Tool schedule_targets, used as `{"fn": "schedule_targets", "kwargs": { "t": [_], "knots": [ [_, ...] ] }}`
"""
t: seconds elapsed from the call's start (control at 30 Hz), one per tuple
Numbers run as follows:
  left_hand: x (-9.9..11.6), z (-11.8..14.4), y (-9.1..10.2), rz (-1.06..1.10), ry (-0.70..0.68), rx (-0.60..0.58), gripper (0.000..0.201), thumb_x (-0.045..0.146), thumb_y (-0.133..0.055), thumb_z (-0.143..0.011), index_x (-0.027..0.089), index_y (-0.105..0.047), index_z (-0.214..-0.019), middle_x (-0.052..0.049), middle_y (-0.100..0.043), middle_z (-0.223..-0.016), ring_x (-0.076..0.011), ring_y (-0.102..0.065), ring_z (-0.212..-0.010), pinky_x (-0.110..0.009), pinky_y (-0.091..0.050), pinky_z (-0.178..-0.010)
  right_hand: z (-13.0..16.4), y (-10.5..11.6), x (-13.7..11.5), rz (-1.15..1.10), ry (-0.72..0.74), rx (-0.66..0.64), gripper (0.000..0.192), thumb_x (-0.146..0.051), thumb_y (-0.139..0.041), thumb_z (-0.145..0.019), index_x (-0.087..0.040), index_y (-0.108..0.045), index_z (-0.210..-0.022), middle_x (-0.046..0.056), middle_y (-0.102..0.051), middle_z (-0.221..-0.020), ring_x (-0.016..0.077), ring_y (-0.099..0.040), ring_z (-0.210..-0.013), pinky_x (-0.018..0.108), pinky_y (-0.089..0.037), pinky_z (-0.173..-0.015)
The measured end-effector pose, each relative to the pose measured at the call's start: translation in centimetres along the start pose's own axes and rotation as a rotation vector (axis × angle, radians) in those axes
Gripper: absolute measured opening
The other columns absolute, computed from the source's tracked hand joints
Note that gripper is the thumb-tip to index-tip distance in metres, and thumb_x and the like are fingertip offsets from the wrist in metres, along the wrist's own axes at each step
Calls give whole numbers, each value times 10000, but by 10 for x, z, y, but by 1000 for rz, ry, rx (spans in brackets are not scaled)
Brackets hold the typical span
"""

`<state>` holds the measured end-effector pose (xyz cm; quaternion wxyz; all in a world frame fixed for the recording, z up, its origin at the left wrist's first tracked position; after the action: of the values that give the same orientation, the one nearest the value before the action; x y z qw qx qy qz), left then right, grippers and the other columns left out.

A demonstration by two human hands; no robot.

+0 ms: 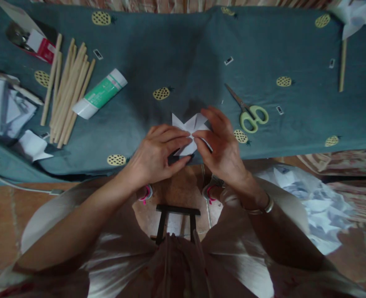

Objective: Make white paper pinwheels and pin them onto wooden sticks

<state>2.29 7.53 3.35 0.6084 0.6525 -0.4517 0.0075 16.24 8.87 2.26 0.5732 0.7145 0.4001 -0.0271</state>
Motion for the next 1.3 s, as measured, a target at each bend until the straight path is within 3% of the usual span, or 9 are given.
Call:
{"fn": "schedule_targets", "kwargs": {
  "t": [0.2, 0.53, 0.77, 0.97, 1.1, 1.3],
  "knots": [
    [-18, 5, 23, 13, 49, 83, 260, 271, -479, -941, 225, -682, -1096, -65, -696, -1176, -243, -608, -1067, -457, -501, -934, 4, 1, -7, 25, 37, -37, 223, -153, -460, -926, -253, -633, -1024, 63, -458, -1482, 278, -307, -1458, 553, -393, -1119],
    [-26, -10, 14, 35, 85, 98, 182, 335, -569, -927, 252, -731, -934, -44, -724, -981, -215, -620, -968, -431, -504, -880, 14, -2, -17, 114, 92, -48, 390, -117, -456, -892, -255, -548, -1246, 78, -419, -1521, 277, -277, -1476, 545, -370, -1127],
    [-31, -14, 9, 25, 151, 63, 210, 377, -536, -937, 268, -712, -900, -35, -706, -940, -213, -610, -950, -421, -506, -863, 14, -1, -17, 148, 94, -14, 361, -115, -430, -921, -239, -556, -1235, 102, -466, -1485, 255, -315, -1463, 493, -413, -1103],
    [-30, -17, 5, 23, 163, 64, 219, 370, -522, -942, 261, -696, -868, -33, -701, -935, -210, -599, -949, -415, -496, -867, 15, -3, -14, 98, 69, -39, 399, -130, -440, -925, -280, -525, -1285, 59, -443, -1513, 245, -291, -1475, 507, -378, -1135],
    [-30, -19, 2, 27, 174, 45, 215, 357, -515, -946, 261, -688, -863, -30, -701, -935, -210, -596, -953, -416, -487, -881, 16, -3, -15, 115, 98, -28, 373, -125, -431, -930, -239, -531, -1271, 99, -466, -1490, 244, -295, -1473, 494, -386, -1131],
    [-31, -21, 2, 27, 175, 42, 181, 344, -543, -929, 263, -680, -844, -28, -702, -933, -215, -591, -951, -419, -481, -882, 15, -3, -12, 57, 55, -55, 464, -119, -432, -932, -330, -474, -1343, 37, -438, -1517, 247, -305, -1470, 512, -372, -1144]
  ]
}}
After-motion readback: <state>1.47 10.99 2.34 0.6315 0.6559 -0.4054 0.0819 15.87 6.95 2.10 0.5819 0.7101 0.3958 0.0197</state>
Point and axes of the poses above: each hand's wrist, its own z-axis away from the middle knuckle, its own y-axis out of the back of the hand, x = y × z, the point moved 7 cm from there along -z, towards the middle knuckle
